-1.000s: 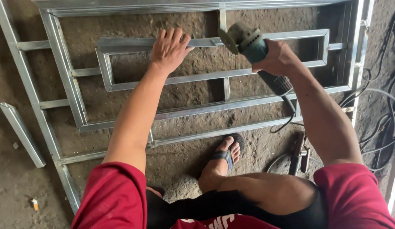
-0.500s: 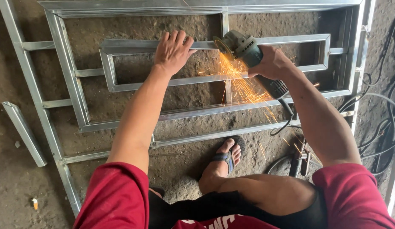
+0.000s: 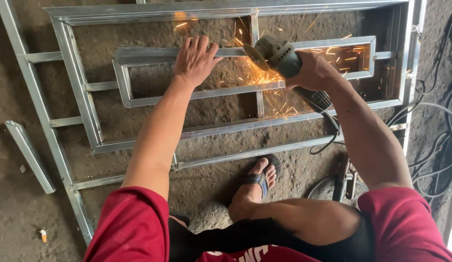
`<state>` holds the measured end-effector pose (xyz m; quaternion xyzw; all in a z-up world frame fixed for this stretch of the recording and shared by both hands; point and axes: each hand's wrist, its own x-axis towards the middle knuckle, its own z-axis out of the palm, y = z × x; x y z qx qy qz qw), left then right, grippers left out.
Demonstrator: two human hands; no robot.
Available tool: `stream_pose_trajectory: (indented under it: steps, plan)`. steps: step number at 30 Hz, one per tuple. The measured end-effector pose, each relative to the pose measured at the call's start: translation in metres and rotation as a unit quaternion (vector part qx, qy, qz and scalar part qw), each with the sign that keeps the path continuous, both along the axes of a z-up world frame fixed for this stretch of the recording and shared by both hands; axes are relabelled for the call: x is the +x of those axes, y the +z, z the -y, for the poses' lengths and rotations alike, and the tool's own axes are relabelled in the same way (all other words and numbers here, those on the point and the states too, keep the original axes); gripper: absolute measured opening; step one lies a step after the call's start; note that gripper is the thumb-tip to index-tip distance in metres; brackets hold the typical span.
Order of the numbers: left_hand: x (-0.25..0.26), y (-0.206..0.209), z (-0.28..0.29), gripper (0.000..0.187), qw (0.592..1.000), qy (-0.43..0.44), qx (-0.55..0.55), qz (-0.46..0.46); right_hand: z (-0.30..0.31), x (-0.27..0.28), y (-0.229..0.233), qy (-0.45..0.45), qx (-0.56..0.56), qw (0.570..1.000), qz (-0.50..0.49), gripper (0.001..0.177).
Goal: Using a handheld angle grinder to cut and trim metal frame sections to the required length.
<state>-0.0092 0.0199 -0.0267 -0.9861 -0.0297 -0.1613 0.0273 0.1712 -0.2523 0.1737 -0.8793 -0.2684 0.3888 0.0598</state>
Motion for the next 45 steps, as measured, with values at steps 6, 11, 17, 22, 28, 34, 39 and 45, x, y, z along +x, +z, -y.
stream_pose_trajectory:
  steps: [6,11,17,22,28,34,39,45]
  plan:
    - [-0.003,0.003,0.0,0.044,1.0,-0.007,-0.02,-0.003,0.018,0.004,0.001,-0.017,0.054,0.998,0.006,0.057]
    - [-0.003,0.01,0.001,0.041,1.0,-0.007,-0.012,0.019,0.009,-0.005,0.003,-0.009,0.042,0.999,-0.019,0.056]
    - [-0.001,0.006,0.001,0.042,1.0,-0.002,-0.031,-0.004,0.002,-0.01,0.006,0.003,0.029,0.999,-0.023,0.053]
    - [0.001,-0.001,-0.002,0.043,0.999,-0.006,-0.04,-0.009,0.004,-0.009,0.0,0.021,0.043,0.999,-0.023,0.048]
    - [0.013,0.016,-0.014,0.04,0.995,-0.012,-0.09,-0.036,0.015,-0.004,0.015,-0.03,0.08,0.996,-0.022,0.06]
    - [0.002,0.068,0.005,0.038,0.876,0.043,-0.478,-0.043,0.02,-0.015,0.024,-0.161,0.189,0.968,-0.047,0.046]
    - [-0.017,0.103,0.035,0.043,0.645,0.023,-0.759,-0.088,0.013,-0.027,0.036,-0.195,0.221,0.955,-0.039,0.047]
    - [-0.021,0.138,0.047,0.045,0.657,-0.047,-0.752,-0.031,0.007,-0.044,0.053,-0.165,0.253,0.953,-0.018,0.044]
